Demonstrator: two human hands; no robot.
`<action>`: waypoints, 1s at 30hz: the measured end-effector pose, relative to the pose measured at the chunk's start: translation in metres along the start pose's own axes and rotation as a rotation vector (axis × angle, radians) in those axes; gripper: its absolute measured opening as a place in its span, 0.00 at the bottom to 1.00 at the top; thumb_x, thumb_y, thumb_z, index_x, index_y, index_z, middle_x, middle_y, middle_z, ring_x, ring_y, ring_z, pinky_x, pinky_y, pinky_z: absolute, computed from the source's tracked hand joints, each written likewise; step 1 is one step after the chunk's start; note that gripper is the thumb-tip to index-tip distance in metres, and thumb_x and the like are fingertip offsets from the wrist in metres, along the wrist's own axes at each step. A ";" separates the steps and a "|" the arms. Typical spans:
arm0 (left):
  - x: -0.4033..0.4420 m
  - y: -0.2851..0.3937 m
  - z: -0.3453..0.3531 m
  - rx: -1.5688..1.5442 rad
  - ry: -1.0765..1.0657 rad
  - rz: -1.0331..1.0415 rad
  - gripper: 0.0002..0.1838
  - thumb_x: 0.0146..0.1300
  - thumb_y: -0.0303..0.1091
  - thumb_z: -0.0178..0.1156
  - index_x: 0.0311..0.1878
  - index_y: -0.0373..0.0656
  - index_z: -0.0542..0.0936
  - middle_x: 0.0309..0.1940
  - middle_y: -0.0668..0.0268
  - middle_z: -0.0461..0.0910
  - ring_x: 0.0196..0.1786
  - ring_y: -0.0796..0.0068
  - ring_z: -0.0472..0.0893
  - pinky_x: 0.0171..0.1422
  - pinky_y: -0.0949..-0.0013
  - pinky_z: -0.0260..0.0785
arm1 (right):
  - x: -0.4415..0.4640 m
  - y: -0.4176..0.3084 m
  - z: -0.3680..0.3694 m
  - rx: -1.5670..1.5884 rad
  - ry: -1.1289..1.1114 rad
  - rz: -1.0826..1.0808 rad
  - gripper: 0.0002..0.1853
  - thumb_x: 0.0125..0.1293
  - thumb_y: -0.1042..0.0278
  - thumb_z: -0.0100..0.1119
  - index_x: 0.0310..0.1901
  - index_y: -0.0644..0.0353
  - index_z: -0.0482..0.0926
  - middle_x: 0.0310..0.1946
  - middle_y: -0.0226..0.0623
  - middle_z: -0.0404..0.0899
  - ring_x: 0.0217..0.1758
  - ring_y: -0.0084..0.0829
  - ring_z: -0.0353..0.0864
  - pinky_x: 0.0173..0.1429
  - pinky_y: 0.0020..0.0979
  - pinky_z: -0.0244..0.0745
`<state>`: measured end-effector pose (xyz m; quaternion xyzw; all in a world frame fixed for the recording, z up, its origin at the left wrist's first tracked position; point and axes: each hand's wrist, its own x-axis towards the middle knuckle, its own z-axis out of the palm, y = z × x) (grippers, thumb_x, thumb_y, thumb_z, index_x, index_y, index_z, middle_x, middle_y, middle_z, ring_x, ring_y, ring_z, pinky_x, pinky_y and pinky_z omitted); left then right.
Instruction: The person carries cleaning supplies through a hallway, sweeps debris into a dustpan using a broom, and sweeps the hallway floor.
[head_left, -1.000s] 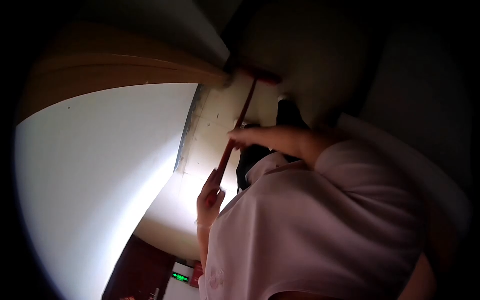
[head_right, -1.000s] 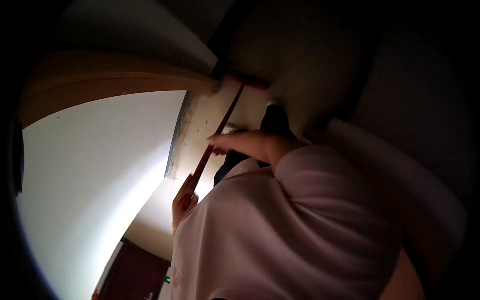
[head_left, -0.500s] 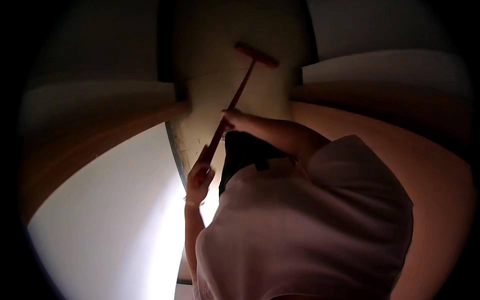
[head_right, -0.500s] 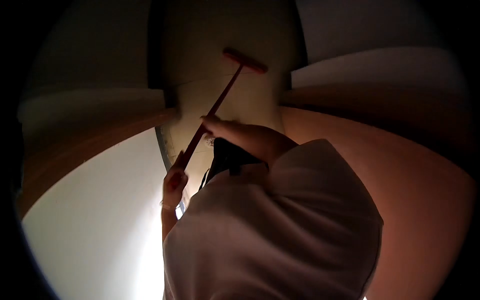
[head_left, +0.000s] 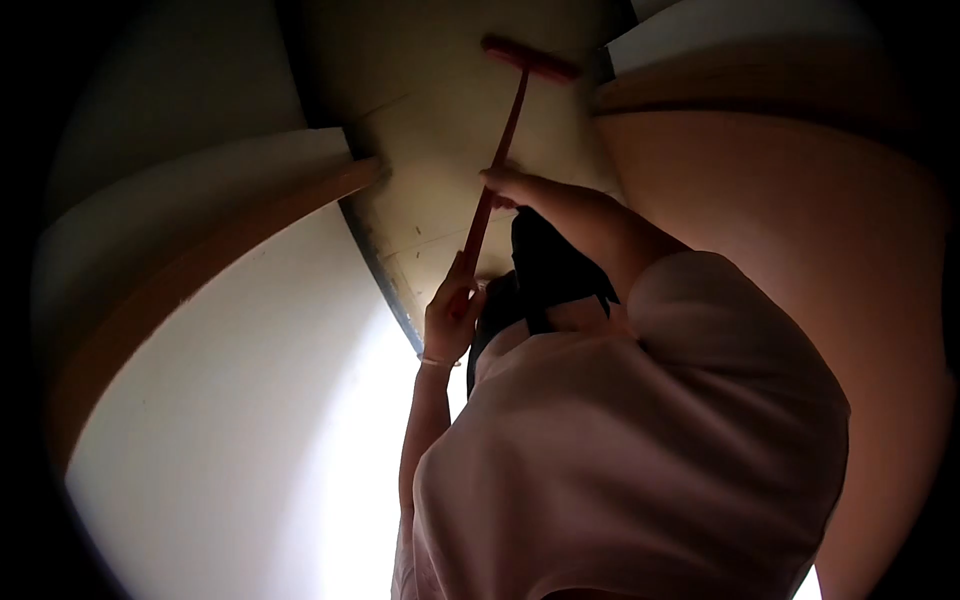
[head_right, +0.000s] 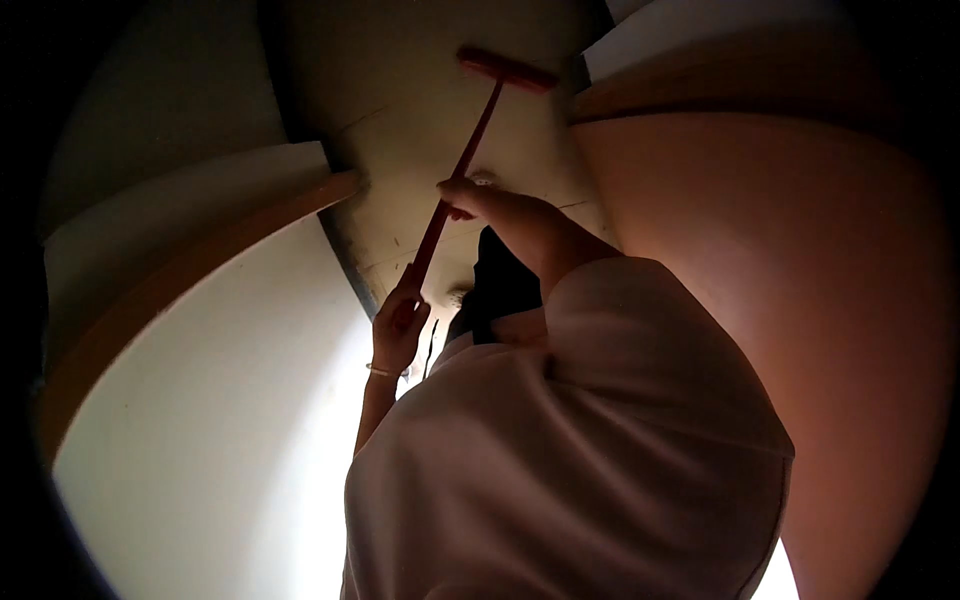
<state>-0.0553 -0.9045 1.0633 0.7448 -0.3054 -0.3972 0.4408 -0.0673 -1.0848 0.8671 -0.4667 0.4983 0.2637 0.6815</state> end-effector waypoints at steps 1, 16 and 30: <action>-0.021 -0.005 -0.008 0.048 0.018 0.000 0.08 0.46 0.21 0.53 0.31 0.40 0.68 0.45 0.55 0.66 0.40 0.73 0.70 0.43 0.79 0.59 | -0.006 0.009 0.019 -0.002 -0.004 -0.012 0.15 0.54 0.54 0.35 0.25 0.56 0.67 0.14 0.34 0.69 0.12 0.25 0.66 0.15 0.28 0.60; -0.337 -0.065 -0.052 -0.010 0.396 -0.342 0.08 0.43 0.19 0.51 0.29 0.41 0.68 0.32 0.63 0.69 0.29 0.79 0.65 0.33 0.79 0.58 | -0.090 0.167 0.301 -0.279 -0.538 0.099 0.14 0.51 0.59 0.38 0.19 0.58 0.69 0.11 0.31 0.68 0.11 0.23 0.68 0.14 0.24 0.60; -0.378 -0.063 -0.030 -0.193 0.521 -0.220 0.07 0.44 0.21 0.52 0.29 0.37 0.68 0.49 0.51 0.61 0.39 0.70 0.70 0.35 0.76 0.62 | -0.116 0.180 0.303 -0.641 -0.309 -0.053 0.20 0.53 0.50 0.33 0.27 0.57 0.69 0.19 0.34 0.71 0.17 0.26 0.68 0.21 0.30 0.63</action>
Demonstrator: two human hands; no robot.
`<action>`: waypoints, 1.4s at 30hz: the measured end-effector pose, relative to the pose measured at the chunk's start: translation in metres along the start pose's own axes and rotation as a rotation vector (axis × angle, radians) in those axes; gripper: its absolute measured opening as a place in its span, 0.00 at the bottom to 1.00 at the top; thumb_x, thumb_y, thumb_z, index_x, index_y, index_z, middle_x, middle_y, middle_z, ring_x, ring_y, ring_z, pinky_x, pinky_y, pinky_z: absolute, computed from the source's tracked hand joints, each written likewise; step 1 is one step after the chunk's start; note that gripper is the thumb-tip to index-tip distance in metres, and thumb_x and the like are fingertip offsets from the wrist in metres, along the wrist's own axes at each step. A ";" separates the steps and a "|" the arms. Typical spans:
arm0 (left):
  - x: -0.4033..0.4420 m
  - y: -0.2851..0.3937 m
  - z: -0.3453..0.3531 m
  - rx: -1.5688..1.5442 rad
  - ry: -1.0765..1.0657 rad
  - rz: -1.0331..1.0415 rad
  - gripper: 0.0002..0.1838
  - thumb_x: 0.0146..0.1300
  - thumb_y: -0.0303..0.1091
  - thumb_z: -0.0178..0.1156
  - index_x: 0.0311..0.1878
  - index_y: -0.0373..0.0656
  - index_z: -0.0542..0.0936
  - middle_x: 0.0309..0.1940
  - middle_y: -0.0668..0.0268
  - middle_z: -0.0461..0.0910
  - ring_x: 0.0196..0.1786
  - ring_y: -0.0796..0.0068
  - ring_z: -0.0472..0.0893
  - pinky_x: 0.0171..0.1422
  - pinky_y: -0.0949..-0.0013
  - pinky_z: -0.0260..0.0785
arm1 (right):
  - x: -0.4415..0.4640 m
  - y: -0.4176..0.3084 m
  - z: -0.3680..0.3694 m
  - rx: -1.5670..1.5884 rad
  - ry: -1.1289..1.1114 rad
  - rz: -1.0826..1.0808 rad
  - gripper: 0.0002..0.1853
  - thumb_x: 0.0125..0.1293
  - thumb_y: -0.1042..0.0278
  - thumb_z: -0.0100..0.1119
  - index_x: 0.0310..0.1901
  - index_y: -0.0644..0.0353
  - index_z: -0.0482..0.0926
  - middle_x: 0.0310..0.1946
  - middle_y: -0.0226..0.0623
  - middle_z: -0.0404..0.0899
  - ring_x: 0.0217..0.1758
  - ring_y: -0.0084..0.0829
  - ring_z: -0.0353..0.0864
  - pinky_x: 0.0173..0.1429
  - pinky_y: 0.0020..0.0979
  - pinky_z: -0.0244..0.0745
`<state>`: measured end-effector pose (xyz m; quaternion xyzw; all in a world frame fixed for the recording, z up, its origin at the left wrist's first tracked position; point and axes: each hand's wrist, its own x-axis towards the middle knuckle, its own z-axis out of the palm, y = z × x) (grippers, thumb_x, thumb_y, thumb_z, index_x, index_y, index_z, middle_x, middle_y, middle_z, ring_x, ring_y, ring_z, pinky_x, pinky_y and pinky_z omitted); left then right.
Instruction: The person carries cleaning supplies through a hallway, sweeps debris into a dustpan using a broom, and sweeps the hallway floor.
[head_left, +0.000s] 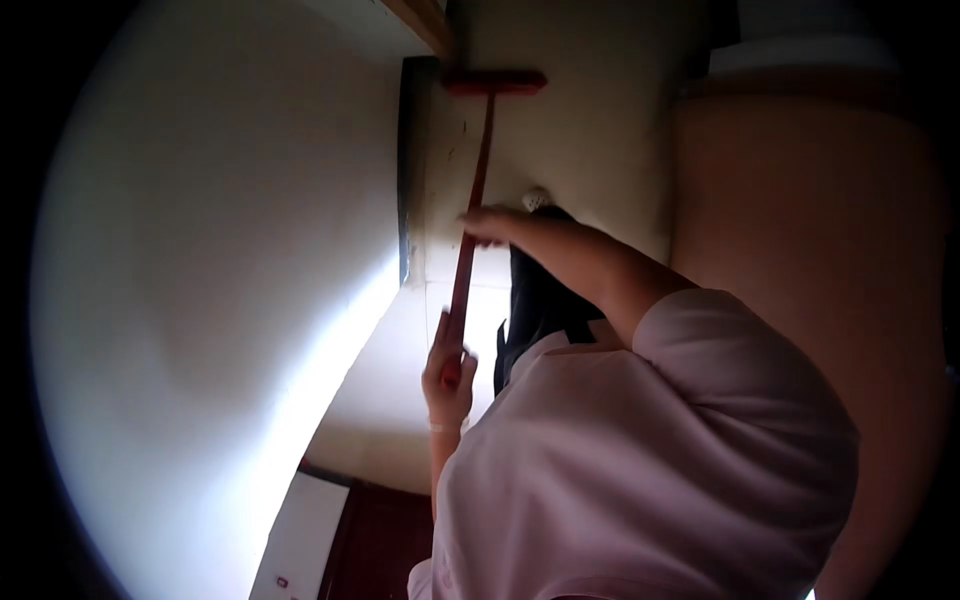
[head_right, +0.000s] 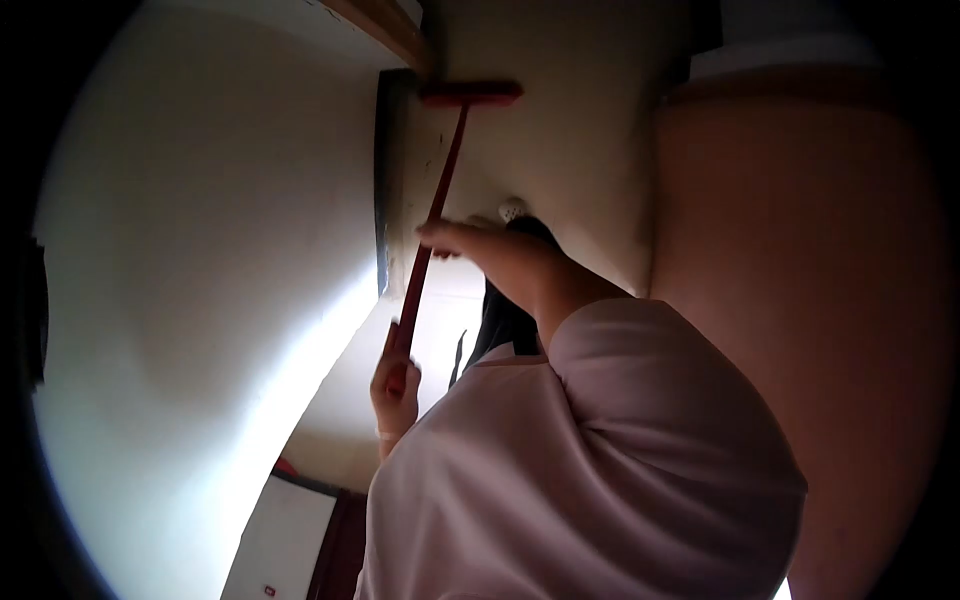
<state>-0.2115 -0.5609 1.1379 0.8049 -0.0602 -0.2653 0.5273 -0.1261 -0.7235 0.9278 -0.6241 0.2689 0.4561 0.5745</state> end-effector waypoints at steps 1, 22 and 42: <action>-0.029 -0.003 -0.015 -0.040 0.031 -0.009 0.06 0.44 0.21 0.51 0.29 0.36 0.68 0.50 0.49 0.60 0.40 0.70 0.69 0.35 0.76 0.62 | -0.008 0.001 0.034 -0.011 -0.069 0.097 0.22 0.53 0.46 0.31 0.31 0.58 0.67 0.25 0.36 0.72 0.22 0.29 0.71 0.27 0.36 0.65; -0.083 0.020 0.057 0.043 0.087 0.052 0.08 0.45 0.22 0.52 0.32 0.37 0.69 0.50 0.51 0.60 0.51 0.67 0.64 0.46 0.76 0.57 | -0.081 0.033 0.016 0.351 0.210 -0.096 0.16 0.51 0.57 0.35 0.22 0.61 0.68 0.14 0.38 0.70 0.09 0.27 0.67 0.11 0.28 0.60; -0.422 -0.070 -0.169 0.017 -0.055 0.116 0.05 0.42 0.21 0.50 0.23 0.40 0.65 0.50 0.46 0.58 0.53 0.60 0.61 0.48 0.71 0.56 | -0.210 0.128 0.410 0.462 -0.338 -0.061 0.12 0.49 0.60 0.43 0.25 0.59 0.70 0.18 0.33 0.72 0.19 0.23 0.72 0.19 0.22 0.64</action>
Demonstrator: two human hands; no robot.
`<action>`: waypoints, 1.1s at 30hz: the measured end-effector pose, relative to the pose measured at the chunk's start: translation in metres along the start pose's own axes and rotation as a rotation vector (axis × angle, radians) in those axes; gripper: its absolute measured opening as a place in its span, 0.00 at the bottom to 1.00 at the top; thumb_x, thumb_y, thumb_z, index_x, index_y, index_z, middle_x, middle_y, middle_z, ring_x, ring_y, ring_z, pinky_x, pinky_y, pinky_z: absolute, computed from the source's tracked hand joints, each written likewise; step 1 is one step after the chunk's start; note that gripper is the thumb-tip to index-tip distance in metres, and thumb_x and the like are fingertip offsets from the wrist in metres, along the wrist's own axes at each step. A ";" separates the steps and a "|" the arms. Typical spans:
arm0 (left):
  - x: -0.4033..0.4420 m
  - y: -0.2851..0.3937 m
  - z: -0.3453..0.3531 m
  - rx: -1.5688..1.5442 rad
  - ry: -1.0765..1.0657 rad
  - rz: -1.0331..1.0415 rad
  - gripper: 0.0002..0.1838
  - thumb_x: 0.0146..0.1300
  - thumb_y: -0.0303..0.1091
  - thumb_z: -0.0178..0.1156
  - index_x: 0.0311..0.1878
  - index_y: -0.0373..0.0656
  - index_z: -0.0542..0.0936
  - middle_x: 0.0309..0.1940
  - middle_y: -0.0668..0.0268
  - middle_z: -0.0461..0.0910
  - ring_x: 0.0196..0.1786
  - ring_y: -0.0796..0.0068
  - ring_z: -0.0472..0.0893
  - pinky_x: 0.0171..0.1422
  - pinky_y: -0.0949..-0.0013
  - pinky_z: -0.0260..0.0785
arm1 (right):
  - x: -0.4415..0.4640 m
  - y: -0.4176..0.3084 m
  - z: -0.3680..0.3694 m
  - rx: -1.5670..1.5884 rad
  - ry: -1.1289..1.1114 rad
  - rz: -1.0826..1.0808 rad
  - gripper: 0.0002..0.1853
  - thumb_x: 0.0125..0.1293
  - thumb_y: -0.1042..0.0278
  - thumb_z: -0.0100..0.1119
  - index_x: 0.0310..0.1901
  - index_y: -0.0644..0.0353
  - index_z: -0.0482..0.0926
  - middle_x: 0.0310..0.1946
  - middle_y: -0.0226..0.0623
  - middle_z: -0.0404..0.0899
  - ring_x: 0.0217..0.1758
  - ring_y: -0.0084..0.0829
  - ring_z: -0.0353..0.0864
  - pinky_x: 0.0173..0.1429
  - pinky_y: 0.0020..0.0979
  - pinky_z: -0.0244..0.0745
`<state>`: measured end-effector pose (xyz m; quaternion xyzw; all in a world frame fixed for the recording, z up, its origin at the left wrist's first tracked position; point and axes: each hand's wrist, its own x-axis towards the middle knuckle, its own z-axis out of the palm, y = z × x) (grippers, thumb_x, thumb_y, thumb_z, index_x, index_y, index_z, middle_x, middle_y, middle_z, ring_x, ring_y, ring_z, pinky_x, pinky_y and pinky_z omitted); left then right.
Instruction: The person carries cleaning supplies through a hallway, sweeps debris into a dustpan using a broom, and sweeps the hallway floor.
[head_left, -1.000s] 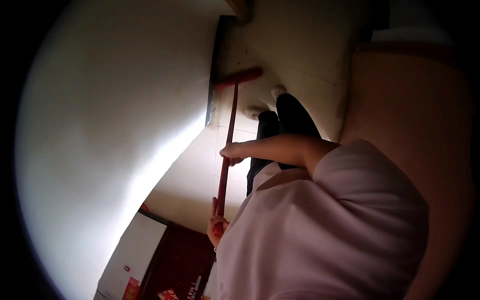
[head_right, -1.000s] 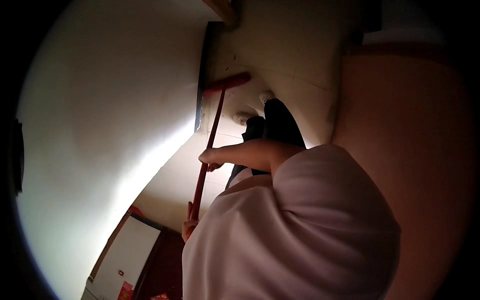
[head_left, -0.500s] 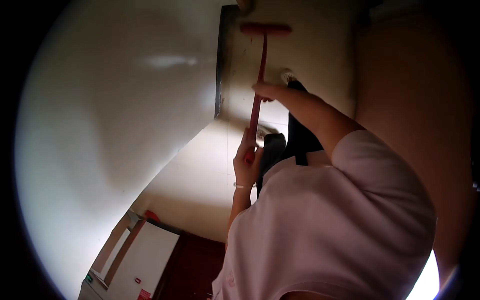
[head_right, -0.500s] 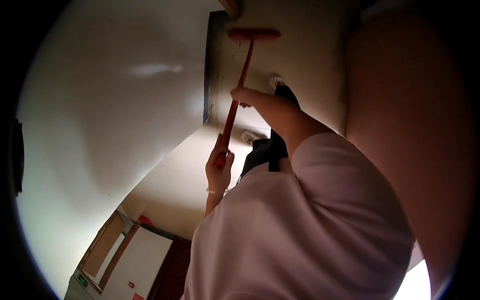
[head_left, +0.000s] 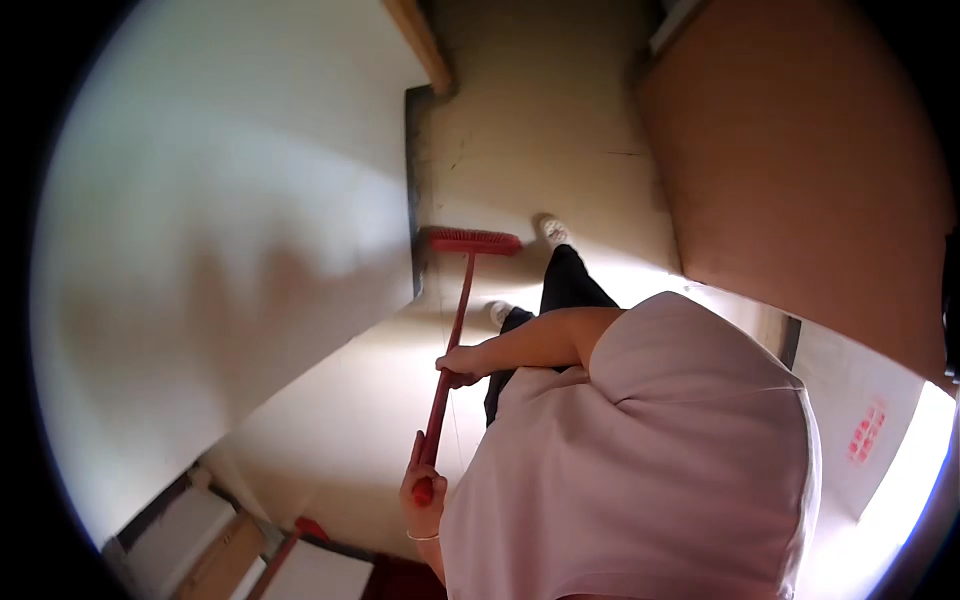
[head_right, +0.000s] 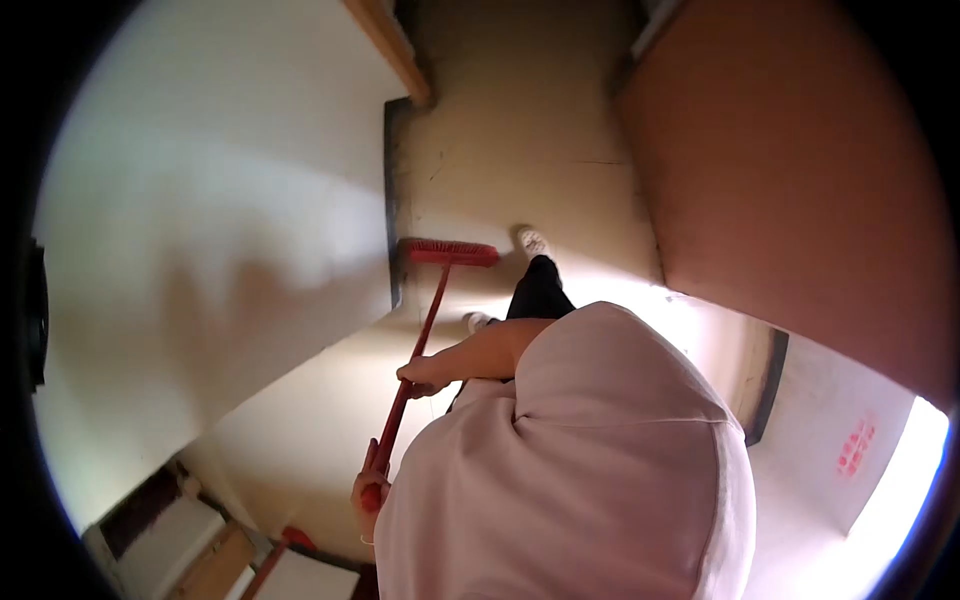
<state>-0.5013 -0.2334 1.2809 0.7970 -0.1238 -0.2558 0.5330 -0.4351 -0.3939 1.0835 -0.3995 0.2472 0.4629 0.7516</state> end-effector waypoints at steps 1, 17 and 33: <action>-0.006 0.023 0.003 -0.014 -0.036 0.023 0.05 0.42 0.21 0.50 0.23 0.40 0.65 0.50 0.46 0.58 0.53 0.60 0.61 0.48 0.71 0.56 | -0.023 0.003 0.009 0.075 0.121 -0.076 0.11 0.48 0.60 0.43 0.24 0.59 0.70 0.18 0.33 0.72 0.18 0.23 0.72 0.18 0.22 0.64; 0.123 0.107 0.143 0.193 -0.510 0.529 0.12 0.41 0.31 0.60 0.29 0.43 0.68 0.19 0.65 0.68 0.23 0.74 0.68 0.29 0.75 0.63 | -0.199 -0.049 -0.178 0.405 0.947 -0.740 0.10 0.49 0.64 0.48 0.24 0.62 0.68 0.14 0.36 0.69 0.15 0.27 0.70 0.15 0.26 0.66; 0.042 0.034 0.029 0.262 -0.803 0.492 0.14 0.38 0.27 0.62 0.25 0.42 0.65 0.38 0.55 0.65 0.39 0.65 0.67 0.40 0.73 0.60 | -0.097 0.037 -0.057 0.308 1.034 -0.209 0.09 0.44 0.61 0.45 0.20 0.59 0.68 0.12 0.33 0.67 0.10 0.25 0.67 0.07 0.24 0.60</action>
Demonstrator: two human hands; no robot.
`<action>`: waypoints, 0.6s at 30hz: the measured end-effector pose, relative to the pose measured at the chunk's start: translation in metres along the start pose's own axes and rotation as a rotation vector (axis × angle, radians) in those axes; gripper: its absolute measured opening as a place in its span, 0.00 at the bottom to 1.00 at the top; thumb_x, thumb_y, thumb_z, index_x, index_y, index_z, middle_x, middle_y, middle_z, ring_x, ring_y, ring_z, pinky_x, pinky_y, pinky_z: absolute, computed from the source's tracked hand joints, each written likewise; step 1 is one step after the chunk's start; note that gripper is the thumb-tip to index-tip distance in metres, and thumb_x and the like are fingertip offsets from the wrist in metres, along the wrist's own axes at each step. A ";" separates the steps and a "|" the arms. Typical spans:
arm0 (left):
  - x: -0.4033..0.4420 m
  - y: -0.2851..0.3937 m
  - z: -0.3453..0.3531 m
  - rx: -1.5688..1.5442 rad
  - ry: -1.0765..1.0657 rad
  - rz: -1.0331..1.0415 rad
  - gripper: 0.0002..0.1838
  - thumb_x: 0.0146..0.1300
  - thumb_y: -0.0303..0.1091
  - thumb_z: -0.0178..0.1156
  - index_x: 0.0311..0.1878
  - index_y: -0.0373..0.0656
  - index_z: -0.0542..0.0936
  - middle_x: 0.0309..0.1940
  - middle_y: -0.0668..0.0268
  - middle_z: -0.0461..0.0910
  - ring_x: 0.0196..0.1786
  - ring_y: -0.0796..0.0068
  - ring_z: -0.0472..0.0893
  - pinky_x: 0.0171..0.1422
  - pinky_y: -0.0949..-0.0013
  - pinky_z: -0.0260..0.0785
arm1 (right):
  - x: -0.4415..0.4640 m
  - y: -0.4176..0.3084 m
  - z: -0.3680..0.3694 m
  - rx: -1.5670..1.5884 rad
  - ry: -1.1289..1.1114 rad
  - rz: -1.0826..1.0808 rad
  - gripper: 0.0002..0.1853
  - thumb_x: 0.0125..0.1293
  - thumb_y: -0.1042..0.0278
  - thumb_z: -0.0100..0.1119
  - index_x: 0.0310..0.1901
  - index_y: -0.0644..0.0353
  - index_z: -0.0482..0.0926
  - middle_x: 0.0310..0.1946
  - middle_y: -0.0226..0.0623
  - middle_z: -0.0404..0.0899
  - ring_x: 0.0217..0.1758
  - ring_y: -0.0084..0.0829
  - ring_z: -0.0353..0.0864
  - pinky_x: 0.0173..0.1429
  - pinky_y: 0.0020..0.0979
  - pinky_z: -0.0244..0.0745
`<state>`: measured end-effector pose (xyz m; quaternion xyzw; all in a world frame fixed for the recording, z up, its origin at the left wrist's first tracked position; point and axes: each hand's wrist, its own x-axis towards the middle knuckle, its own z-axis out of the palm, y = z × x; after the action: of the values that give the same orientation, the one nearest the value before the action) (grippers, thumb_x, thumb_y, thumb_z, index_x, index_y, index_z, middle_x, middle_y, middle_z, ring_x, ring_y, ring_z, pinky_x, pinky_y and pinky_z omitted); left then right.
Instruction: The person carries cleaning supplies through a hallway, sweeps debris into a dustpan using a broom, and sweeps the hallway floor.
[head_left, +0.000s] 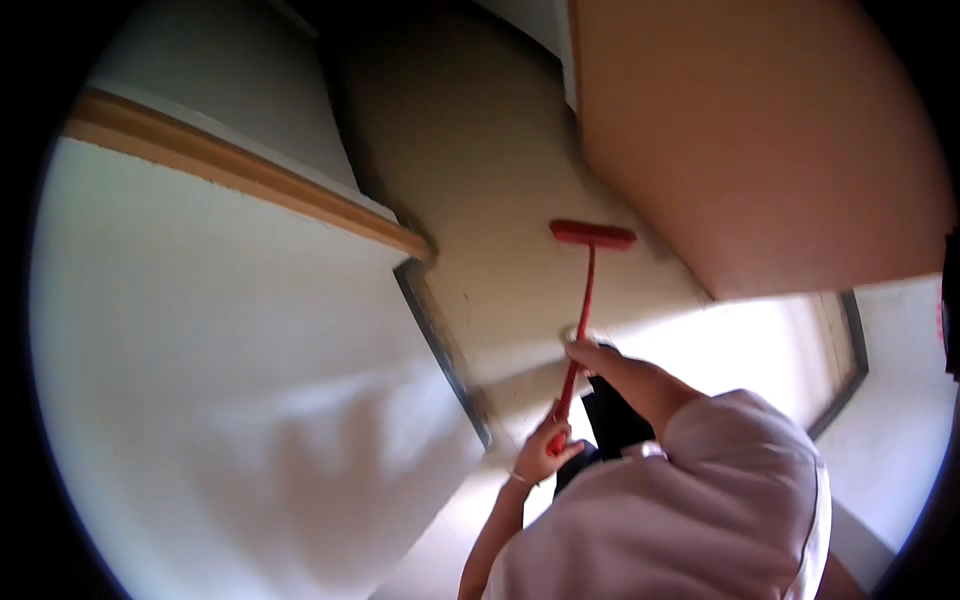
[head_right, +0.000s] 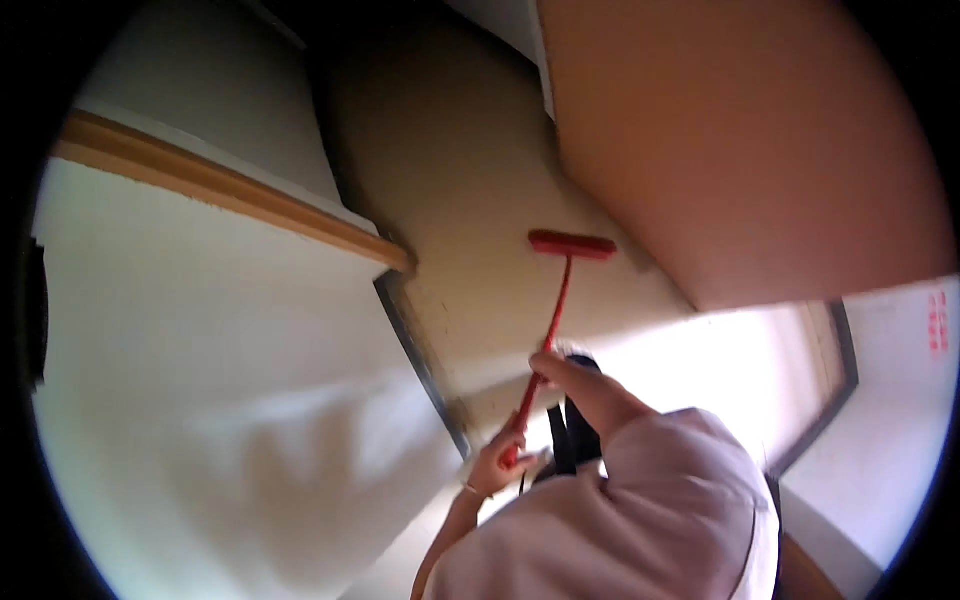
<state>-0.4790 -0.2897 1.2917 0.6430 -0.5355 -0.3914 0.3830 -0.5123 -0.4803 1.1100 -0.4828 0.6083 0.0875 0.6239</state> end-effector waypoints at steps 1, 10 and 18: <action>0.047 -0.001 -0.004 0.004 0.051 0.013 0.13 0.39 0.29 0.61 0.24 0.42 0.65 0.28 0.60 0.68 0.27 0.66 0.69 0.33 0.72 0.61 | 0.028 -0.017 -0.028 -0.012 -0.143 -0.100 0.09 0.45 0.62 0.44 0.21 0.60 0.68 0.13 0.34 0.67 0.09 0.26 0.67 0.08 0.25 0.62; -0.102 0.068 0.049 -0.216 0.283 -0.415 0.07 0.40 0.22 0.55 0.25 0.36 0.68 0.45 0.48 0.65 0.51 0.60 0.64 0.42 0.74 0.60 | -0.077 0.093 0.018 -0.087 -0.740 0.042 0.13 0.46 0.54 0.47 0.21 0.57 0.69 0.13 0.33 0.67 0.12 0.24 0.67 0.13 0.24 0.63; -0.113 0.132 0.035 -0.088 0.214 -0.185 0.07 0.36 0.17 0.53 0.21 0.36 0.67 0.45 0.50 0.65 0.37 0.67 0.74 0.33 0.74 0.66 | -0.200 0.058 0.034 0.053 -0.549 0.251 0.04 0.40 0.70 0.44 0.19 0.60 0.67 0.09 0.33 0.63 0.09 0.24 0.63 0.13 0.22 0.58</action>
<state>-0.5760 -0.1978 1.4082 0.7101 -0.4125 -0.3774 0.4279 -0.5789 -0.3308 1.2432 -0.3458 0.4740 0.2754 0.7616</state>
